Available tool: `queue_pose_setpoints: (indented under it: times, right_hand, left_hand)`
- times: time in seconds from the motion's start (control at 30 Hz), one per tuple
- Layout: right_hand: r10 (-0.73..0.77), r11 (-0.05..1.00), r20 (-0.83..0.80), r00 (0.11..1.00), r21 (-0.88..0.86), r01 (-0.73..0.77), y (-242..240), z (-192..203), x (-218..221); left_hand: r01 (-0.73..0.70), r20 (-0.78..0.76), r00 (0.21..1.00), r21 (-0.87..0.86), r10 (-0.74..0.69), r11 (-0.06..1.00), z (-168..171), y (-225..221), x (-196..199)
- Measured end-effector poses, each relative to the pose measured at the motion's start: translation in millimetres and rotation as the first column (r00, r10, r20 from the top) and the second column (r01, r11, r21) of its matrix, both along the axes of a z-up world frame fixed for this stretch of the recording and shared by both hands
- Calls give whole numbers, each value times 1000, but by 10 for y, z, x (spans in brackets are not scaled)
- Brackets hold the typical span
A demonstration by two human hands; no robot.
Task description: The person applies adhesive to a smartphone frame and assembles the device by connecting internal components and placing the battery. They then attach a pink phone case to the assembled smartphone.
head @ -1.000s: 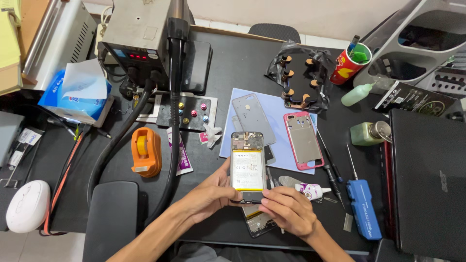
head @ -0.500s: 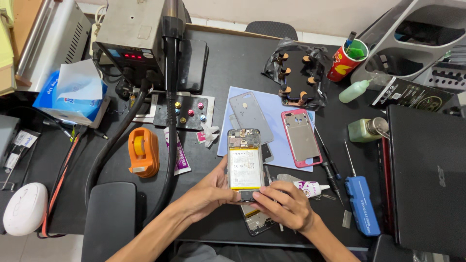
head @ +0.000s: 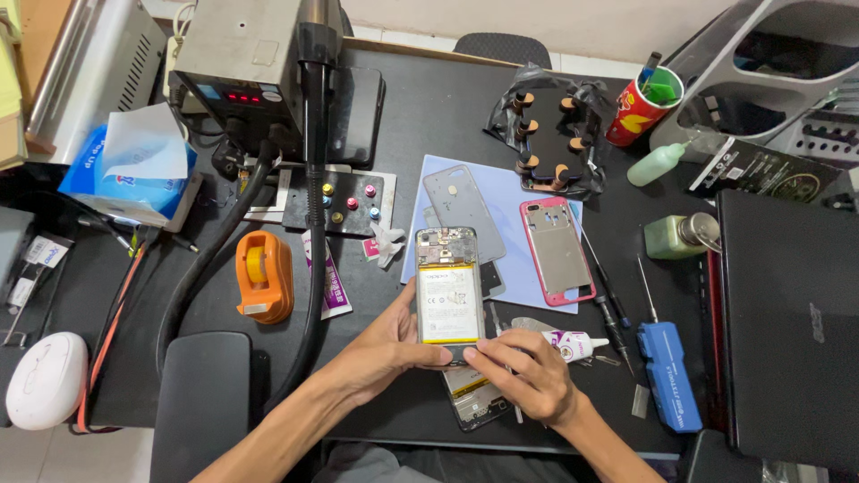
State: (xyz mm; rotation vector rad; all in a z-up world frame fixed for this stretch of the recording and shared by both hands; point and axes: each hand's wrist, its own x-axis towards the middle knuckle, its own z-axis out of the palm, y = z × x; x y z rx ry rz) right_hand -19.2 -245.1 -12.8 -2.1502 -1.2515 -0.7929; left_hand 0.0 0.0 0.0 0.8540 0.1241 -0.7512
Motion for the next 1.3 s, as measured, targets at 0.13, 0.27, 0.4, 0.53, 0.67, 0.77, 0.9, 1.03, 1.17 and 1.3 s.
queue_pose_setpoints:
  times: [0.13, 0.27, 0.4, 0.53, 0.67, 0.77, 0.9, 1.03, 1.17, 1.3]
  right_hand:
    - [-30, 999, -43, 999, -40, 28, -2, -55, -8]
    - [-75, 996, -65, 995, -46, 72, -152, -22, 159]
    - [-479, 875, -277, 833, -78, 478, -259, 76, 288]
    - [-688, 722, -350, 636, -236, 651, -337, 126, 427]
    - [-742, 666, -378, 554, -316, 676, -365, 61, 456]
    - [-752, 650, -394, 528, -316, 691, -386, -9, 453]
    - [-753, 642, -428, 500, -308, 702, -369, -17, 447]
    - [-759, 617, -487, 432, -328, 715, -333, 77, 466]
    - [-682, 640, -592, 430, -199, 742, -231, 224, 392]
    - [-536, 755, -590, 603, -15, 656, 7, 364, 214]
  left_hand:
    - [-32, 58, 998, -18, 33, 999, -2, 4, -22]
    - [-39, 127, 991, 44, 33, 998, 35, -60, -45]
    - [-32, 152, 988, 58, 23, 998, 51, -70, -37]
    - [-42, 114, 993, 96, 31, 995, 32, -80, -19]
    - [-46, 162, 986, 120, 27, 992, 26, -56, -7]
    - [-61, 168, 985, 114, 41, 992, 13, -54, -26]
    - [-47, 146, 989, 153, 25, 987, 16, -34, -13]
    - [-45, 45, 998, 153, 38, 987, 54, -11, -19]
    - [-104, 43, 994, 27, 103, 994, 92, -82, -4]
    - [-130, 2, 991, -42, 130, 991, 95, -128, -13]
